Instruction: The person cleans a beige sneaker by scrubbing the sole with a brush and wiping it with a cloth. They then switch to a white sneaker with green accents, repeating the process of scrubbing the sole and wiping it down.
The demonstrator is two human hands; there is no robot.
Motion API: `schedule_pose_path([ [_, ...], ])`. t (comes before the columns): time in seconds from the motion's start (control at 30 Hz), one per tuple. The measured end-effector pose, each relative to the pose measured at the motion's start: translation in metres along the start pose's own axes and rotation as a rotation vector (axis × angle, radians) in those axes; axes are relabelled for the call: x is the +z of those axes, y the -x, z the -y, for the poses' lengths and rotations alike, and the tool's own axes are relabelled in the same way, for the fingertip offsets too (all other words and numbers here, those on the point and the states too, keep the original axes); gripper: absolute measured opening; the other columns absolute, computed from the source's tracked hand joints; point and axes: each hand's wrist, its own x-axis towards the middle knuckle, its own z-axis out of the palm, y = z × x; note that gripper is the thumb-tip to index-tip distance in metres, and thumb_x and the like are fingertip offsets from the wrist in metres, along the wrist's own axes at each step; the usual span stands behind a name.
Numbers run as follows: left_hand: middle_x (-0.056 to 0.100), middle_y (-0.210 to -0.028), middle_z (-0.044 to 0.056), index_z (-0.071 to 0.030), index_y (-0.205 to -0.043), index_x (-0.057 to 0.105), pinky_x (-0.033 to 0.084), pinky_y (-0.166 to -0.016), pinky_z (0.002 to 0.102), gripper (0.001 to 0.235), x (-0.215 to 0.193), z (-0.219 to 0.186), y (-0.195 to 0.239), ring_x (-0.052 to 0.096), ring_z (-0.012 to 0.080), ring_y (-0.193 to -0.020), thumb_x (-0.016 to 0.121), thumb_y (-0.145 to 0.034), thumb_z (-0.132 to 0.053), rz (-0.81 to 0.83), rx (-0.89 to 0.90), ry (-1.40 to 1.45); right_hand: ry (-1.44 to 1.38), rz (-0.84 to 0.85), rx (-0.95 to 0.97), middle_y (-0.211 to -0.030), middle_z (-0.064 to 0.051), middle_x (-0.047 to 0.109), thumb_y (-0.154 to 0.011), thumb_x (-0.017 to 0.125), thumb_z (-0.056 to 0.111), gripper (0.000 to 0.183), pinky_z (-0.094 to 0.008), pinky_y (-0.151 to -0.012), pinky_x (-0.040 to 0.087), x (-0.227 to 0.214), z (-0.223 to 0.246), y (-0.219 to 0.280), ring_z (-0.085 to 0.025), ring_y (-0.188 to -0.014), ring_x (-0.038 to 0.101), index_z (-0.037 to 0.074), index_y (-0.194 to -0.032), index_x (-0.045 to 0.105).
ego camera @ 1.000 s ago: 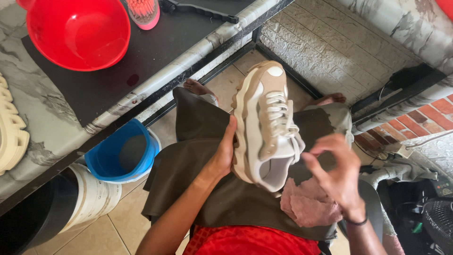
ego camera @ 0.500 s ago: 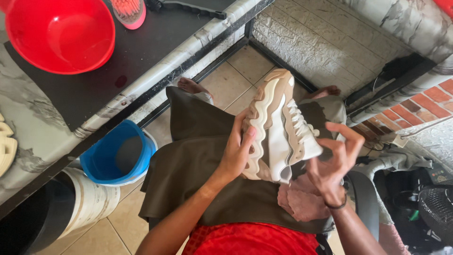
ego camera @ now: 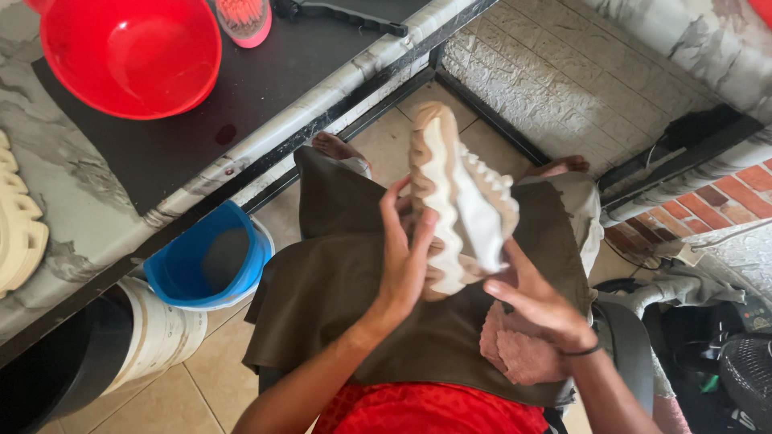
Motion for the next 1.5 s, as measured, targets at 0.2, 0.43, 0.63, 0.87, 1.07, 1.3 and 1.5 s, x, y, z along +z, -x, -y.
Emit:
schedule_pose_path([
  [0.2,0.033,-0.164,0.023,-0.014,-0.167,0.027,0.025,-0.128,0.053,0.076,-0.002,-0.013,0.011,0.037,0.0349,-0.153,0.051,-0.108,-0.056,0.155,0.024,0.132,-0.672,-0.37,-0.101,-0.16,-0.028,0.035,-0.084,0.077,0.021,0.107,-0.064,-0.12,0.033,0.016,-0.083,-0.013,-0.04,-0.151,0.036,0.002,-0.168,0.012],
  [0.43,0.045,-0.157,0.018,-0.004,-0.161,0.032,0.043,-0.124,0.045,0.07,-0.008,-0.047,0.028,0.05,0.0289,-0.145,0.053,-0.107,-0.043,0.206,0.273,0.018,-0.842,0.037,-0.483,-0.16,-0.023,0.052,-0.103,0.075,0.034,0.075,-0.045,-0.121,0.04,0.009,-0.017,0.019,-0.031,-0.146,0.053,-0.004,-0.156,0.04],
  [0.63,0.043,-0.163,0.017,-0.01,-0.153,0.049,0.044,-0.134,0.053,0.06,-0.042,-0.075,0.073,0.049,0.0357,-0.155,0.058,-0.109,-0.049,0.027,0.706,-0.398,-0.8,-0.237,-0.471,-0.157,-0.025,0.046,-0.08,0.055,0.027,0.098,-0.057,-0.12,0.038,0.017,0.044,0.023,-0.041,-0.139,0.049,0.0,-0.171,0.028],
  [0.87,0.022,-0.178,0.023,-0.03,-0.165,0.037,0.042,-0.145,0.075,0.067,-0.08,-0.059,0.101,0.041,0.0558,-0.17,0.075,-0.113,-0.046,-0.076,0.918,-0.905,-0.75,-0.15,-0.454,-0.144,-0.022,0.061,-0.075,0.071,0.022,0.095,-0.05,-0.112,0.049,0.057,0.075,-0.005,-0.036,-0.126,0.063,0.0,-0.163,0.043],
  [1.07,0.034,-0.171,0.025,-0.025,-0.159,0.035,0.046,-0.135,0.053,0.082,-0.111,-0.068,0.111,0.049,0.0441,-0.16,0.093,-0.102,-0.02,-0.313,0.917,-0.874,-0.522,-0.312,-0.528,-0.138,-0.015,0.065,-0.071,0.079,0.0,0.091,-0.036,-0.1,0.054,0.117,0.051,-0.051,-0.02,-0.115,0.063,0.006,-0.155,0.044],
  [1.3,0.051,-0.151,0.033,-0.009,-0.12,0.064,0.06,-0.102,0.045,0.083,-0.13,-0.039,0.097,0.067,0.0453,-0.133,0.107,-0.058,-0.045,-0.55,0.67,-0.885,-0.239,-0.117,-0.729,-0.144,-0.016,0.062,-0.066,0.096,0.026,0.115,-0.03,-0.112,0.048,0.117,0.107,0.005,-0.02,-0.129,0.06,-0.002,-0.157,0.031],
  [1.5,0.04,-0.156,0.021,0.003,-0.157,0.025,0.04,-0.127,0.048,0.141,-0.108,-0.039,0.051,0.051,0.0327,-0.145,0.098,-0.055,-0.059,-0.351,0.945,-0.576,0.216,0.157,-0.904,-0.168,-0.027,0.043,-0.093,0.079,0.044,0.099,-0.052,-0.128,0.047,0.019,0.12,0.014,-0.038,-0.15,0.056,-0.001,-0.163,0.025],
])
